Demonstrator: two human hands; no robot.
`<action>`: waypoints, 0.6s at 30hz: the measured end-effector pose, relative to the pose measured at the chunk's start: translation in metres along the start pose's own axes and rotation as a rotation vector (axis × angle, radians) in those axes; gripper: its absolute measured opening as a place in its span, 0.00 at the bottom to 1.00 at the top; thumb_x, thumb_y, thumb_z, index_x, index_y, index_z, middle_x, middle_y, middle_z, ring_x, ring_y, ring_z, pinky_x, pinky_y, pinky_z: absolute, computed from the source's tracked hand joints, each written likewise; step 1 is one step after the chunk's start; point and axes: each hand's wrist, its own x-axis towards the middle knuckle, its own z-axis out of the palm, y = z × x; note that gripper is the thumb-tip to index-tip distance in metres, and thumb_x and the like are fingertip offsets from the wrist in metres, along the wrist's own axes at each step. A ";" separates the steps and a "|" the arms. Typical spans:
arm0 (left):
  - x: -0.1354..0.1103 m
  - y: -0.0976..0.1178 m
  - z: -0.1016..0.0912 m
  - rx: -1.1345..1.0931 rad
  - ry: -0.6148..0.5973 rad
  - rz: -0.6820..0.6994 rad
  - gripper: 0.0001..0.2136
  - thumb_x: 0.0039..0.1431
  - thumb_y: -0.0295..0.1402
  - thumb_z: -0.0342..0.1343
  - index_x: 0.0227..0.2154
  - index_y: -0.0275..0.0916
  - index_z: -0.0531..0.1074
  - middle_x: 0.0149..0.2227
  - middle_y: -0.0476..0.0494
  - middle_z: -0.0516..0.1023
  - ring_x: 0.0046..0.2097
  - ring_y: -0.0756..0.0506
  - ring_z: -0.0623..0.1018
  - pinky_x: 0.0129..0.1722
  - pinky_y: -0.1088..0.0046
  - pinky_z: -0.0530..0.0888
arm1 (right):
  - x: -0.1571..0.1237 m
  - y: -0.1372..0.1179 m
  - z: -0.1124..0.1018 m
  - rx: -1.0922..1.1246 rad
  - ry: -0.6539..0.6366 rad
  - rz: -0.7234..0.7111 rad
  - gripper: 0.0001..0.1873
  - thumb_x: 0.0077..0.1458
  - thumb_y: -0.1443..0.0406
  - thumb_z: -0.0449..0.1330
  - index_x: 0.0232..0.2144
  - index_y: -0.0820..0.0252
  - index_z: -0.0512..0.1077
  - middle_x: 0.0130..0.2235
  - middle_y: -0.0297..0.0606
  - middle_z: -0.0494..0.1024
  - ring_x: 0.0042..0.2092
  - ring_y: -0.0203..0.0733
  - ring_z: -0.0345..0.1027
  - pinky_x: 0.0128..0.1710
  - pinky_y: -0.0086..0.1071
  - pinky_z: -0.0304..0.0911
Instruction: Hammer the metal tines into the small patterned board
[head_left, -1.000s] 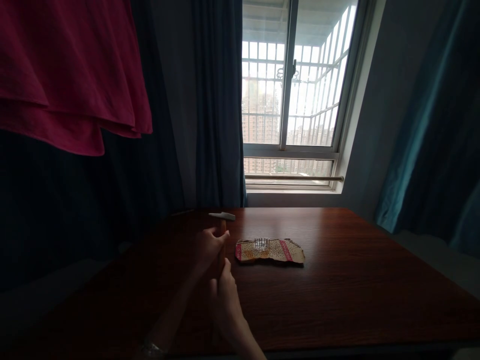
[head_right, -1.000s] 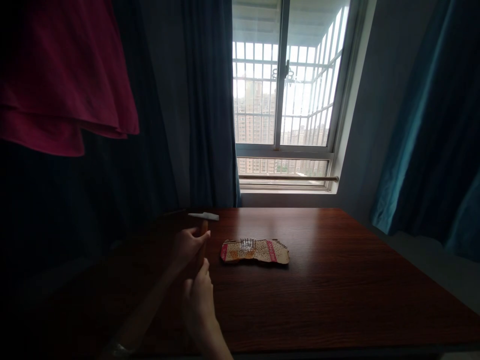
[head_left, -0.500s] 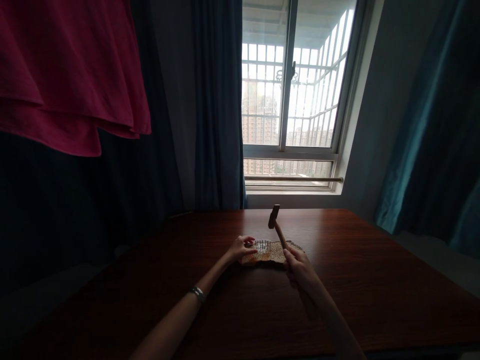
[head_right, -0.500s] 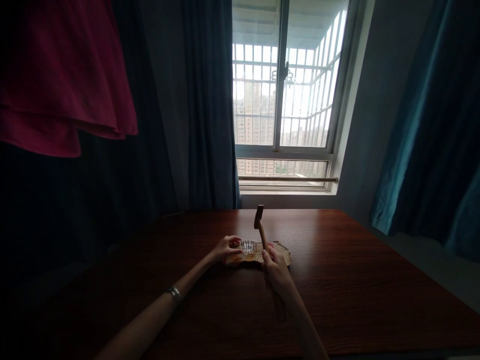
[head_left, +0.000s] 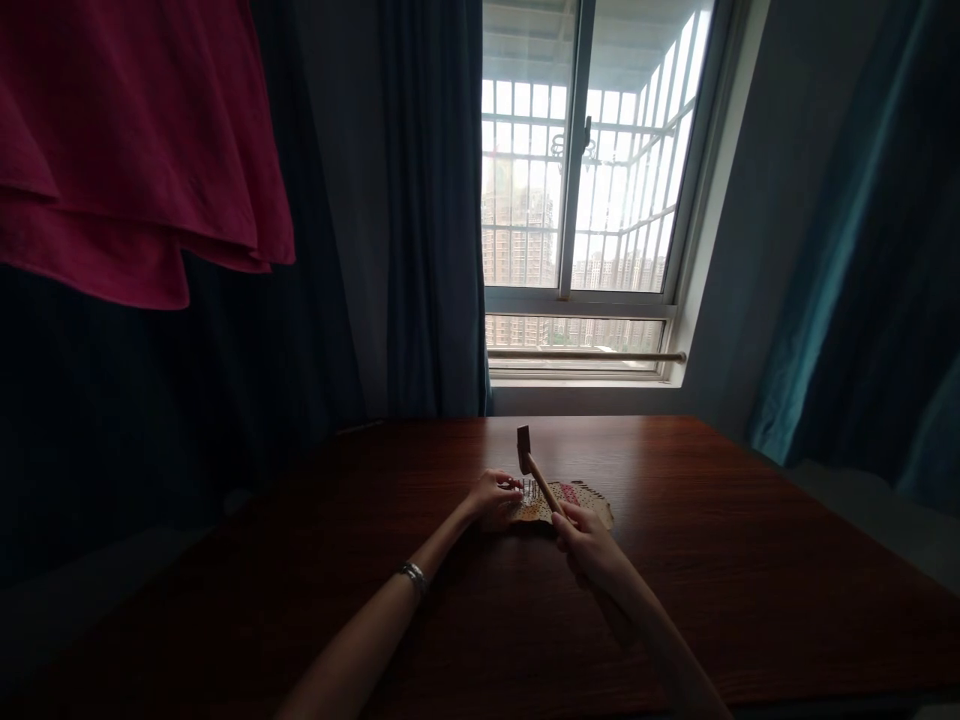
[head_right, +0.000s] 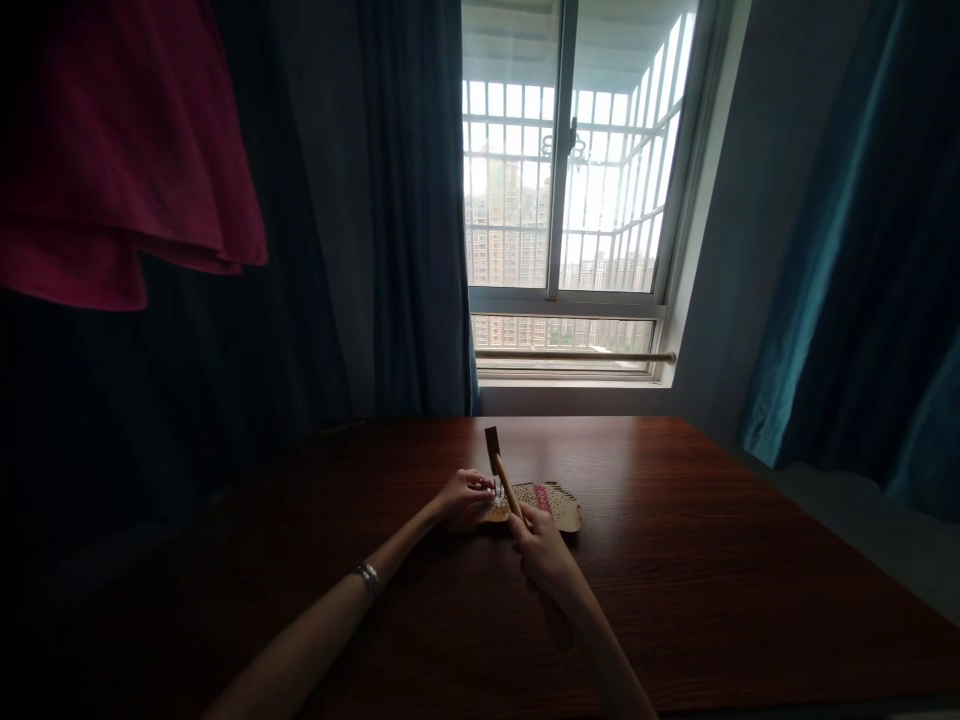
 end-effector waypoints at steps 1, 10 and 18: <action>0.000 0.001 0.001 -0.009 0.006 -0.009 0.17 0.41 0.42 0.64 0.32 0.34 0.80 0.35 0.39 0.78 0.37 0.43 0.76 0.39 0.69 0.72 | 0.000 0.000 0.000 -0.002 -0.003 0.004 0.20 0.48 0.48 0.54 0.31 0.59 0.63 0.18 0.23 0.59 0.13 0.25 0.47 0.09 0.22 0.44; 0.002 0.000 0.008 -0.068 0.048 -0.070 0.16 0.42 0.41 0.63 0.31 0.33 0.80 0.33 0.39 0.79 0.36 0.43 0.76 0.37 0.70 0.72 | -0.001 0.000 0.001 0.068 -0.026 0.073 0.19 0.49 0.49 0.52 0.32 0.58 0.60 0.20 0.23 0.61 0.12 0.24 0.49 0.07 0.20 0.44; 0.005 -0.009 0.012 0.002 0.087 -0.082 0.16 0.43 0.41 0.62 0.31 0.33 0.80 0.32 0.39 0.78 0.36 0.43 0.75 0.37 0.68 0.71 | -0.003 0.005 0.003 0.063 -0.027 0.067 0.19 0.50 0.49 0.52 0.33 0.58 0.61 0.19 0.23 0.60 0.12 0.25 0.48 0.08 0.19 0.43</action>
